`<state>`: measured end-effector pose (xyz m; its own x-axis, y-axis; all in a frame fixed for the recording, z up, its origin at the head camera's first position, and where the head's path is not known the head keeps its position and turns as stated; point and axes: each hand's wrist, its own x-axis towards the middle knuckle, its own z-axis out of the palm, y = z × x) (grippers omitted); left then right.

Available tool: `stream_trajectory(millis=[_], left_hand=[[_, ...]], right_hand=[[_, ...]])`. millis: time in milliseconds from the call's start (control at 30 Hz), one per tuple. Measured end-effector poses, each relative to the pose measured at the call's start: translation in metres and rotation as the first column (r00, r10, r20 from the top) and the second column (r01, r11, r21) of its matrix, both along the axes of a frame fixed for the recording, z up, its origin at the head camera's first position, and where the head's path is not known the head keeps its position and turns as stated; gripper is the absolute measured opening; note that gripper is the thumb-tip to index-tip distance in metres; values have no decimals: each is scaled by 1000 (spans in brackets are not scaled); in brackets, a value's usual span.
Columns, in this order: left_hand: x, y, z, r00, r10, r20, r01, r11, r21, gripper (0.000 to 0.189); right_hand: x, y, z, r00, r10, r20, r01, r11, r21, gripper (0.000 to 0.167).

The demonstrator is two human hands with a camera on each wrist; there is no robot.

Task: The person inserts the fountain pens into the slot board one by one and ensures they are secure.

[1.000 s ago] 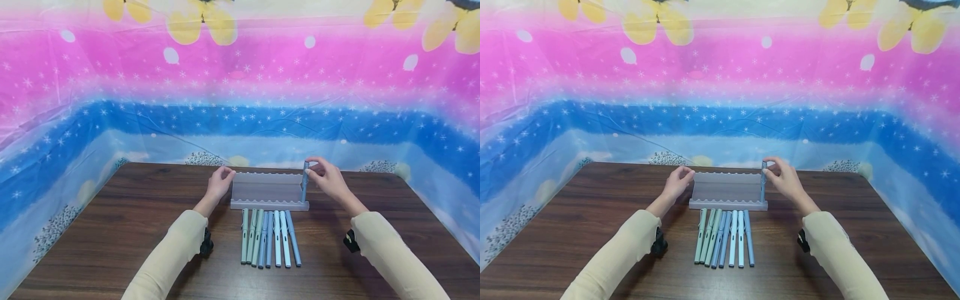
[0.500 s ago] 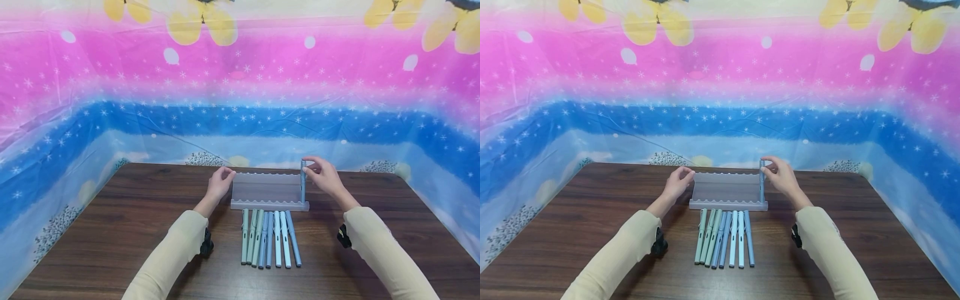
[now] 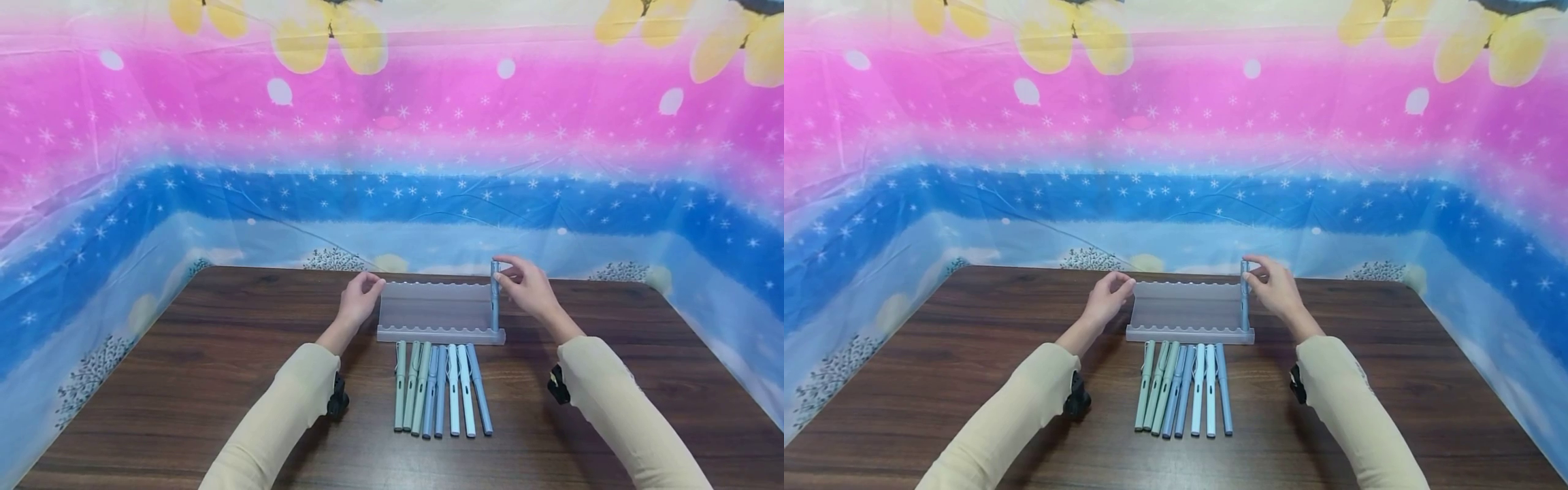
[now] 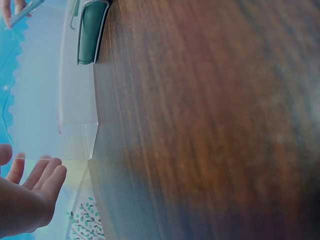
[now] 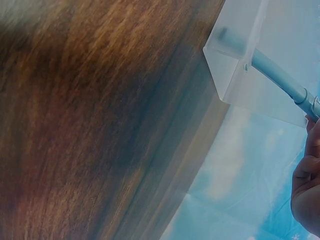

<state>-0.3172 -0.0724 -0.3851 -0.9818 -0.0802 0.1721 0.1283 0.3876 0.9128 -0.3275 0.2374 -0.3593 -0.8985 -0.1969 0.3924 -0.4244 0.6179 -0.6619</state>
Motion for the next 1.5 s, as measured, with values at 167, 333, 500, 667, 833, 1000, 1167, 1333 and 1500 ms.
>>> stream_trajectory(millis=[167, 333, 500, 667, 833, 1000, 1167, 1333, 1500], left_hand=[[1, 0, 0, 1000, -4, -2, 4, 1000, 0, 20], [1, 0, 0, 1000, -8, -2, 8, 1000, 8, 20], [2, 0, -1, 1000, -11, 3, 11, 1000, 11, 21], [2, 0, -1, 1000, -8, 10, 8, 1000, 13, 20], [1, 0, 0, 1000, -8, 13, 7, 1000, 20, 19], [1, 0, 1, 1000, -3, 13, 2, 1000, 10, 21], [1, 0, 1, 1000, -2, 19, 2, 1000, 8, 20], [1, 0, 1, 1000, -1, 26, 1, 1000, 10, 21], [1, -1, 1, 1000, 0, 20, 0, 1000, 8, 21]], right_hand=[[0, -1, -1, 1000, -12, -3, 12, 1000, 13, 37], [-1, -1, -4, 1000, -14, -18, 14, 1000, -3, 36], [-7, 4, -14, 1000, 8, -29, -9, 999, -34, 41], [-1, 3, -6, 999, -20, -29, 19, 999, -26, 44], [6, 5, 3, 995, -72, -65, 72, 997, 7, 44], [11, 10, 3, 982, -100, -157, 108, 993, 40, 42], [19, 11, 1, 969, -88, -232, 102, 994, 49, 39], [28, 11, -4, 958, -101, -269, 118, 992, 48, 37], [34, 10, -10, 953, -137, -270, 158, 986, 57, 34]])
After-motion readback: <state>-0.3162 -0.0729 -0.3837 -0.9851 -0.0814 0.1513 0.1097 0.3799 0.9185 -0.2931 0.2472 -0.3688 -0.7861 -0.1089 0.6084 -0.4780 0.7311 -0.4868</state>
